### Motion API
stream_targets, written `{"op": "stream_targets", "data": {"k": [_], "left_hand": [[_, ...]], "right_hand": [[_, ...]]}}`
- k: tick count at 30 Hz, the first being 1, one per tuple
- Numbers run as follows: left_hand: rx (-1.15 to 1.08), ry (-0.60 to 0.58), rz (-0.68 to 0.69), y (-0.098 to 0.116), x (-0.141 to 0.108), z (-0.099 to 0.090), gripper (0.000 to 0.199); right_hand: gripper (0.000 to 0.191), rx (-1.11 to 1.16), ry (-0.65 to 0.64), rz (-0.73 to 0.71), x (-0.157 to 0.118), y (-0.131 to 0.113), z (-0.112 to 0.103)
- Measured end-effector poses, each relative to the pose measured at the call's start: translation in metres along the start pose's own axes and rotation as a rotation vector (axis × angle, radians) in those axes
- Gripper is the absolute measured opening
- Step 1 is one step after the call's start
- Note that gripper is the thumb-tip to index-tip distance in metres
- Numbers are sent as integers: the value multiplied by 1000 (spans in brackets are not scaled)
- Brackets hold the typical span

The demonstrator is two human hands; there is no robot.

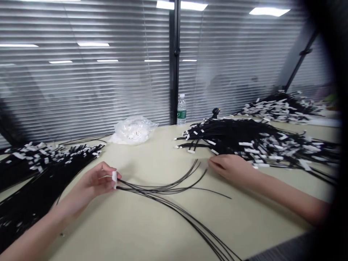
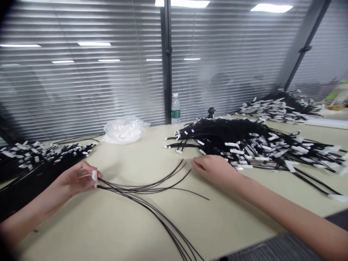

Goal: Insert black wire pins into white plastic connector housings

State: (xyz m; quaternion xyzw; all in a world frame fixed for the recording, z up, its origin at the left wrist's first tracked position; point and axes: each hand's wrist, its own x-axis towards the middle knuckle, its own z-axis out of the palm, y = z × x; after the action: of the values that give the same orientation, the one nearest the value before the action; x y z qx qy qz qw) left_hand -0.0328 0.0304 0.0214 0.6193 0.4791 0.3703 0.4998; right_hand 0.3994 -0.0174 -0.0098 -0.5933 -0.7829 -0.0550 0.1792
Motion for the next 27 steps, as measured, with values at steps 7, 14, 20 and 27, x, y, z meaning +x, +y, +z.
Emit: {"op": "stream_targets", "data": {"k": [7, 14, 20, 27], "left_hand": [[-125, -56, 0, -3, -8, 27, 25], [-155, -107, 1, -3, -15, 41, 26], [-143, -131, 18, -1, -17, 43, 24], [-84, -234, 106, -6, -15, 39, 18]], "right_hand": [[34, 33, -42, -156, 23, -60, 4], [29, 105, 5, -430, 49, -119, 16], [27, 377, -58, -493, 57, -156, 20], [16, 532, -105, -453, 61, -170, 21]]}}
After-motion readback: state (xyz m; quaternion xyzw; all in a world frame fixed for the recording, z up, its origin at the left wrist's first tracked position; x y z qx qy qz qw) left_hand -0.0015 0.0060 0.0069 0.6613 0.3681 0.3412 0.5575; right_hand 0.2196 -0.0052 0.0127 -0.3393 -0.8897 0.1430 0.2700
